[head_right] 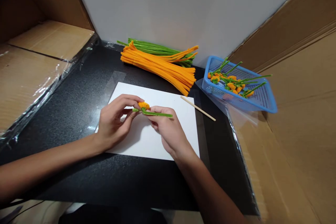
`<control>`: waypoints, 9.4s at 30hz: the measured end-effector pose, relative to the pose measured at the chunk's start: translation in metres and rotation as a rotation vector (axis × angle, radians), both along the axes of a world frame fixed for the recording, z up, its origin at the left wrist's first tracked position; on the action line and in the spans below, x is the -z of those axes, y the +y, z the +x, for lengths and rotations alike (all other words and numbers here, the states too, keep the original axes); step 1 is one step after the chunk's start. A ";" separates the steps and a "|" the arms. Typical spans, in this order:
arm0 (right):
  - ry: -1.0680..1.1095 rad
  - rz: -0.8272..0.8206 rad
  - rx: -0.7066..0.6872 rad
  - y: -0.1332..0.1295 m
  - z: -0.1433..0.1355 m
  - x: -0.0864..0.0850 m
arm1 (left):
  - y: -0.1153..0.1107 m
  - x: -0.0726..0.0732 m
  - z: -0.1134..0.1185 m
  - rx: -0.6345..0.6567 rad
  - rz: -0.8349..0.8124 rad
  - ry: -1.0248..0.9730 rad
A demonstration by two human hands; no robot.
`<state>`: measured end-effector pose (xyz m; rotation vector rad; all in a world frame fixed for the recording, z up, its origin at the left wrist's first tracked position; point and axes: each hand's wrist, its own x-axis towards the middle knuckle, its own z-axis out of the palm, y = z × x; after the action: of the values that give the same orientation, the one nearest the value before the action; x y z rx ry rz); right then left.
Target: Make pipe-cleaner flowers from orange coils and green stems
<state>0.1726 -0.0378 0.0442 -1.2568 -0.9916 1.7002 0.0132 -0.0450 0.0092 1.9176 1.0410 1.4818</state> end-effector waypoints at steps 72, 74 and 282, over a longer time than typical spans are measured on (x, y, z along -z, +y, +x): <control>-0.402 0.490 0.079 0.007 0.008 0.013 | 0.021 0.000 -0.001 0.114 -0.586 -0.404; -0.187 0.332 0.089 0.008 0.008 0.016 | 0.021 0.001 -0.001 0.102 -0.587 -0.422; -0.674 1.422 -0.102 0.010 0.017 0.016 | 0.028 -0.003 -0.006 0.273 -0.839 -0.513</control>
<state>0.1898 -0.0283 0.0282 -0.7019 -2.0955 0.2230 0.0076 -0.0173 0.0125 0.9730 0.9005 1.0423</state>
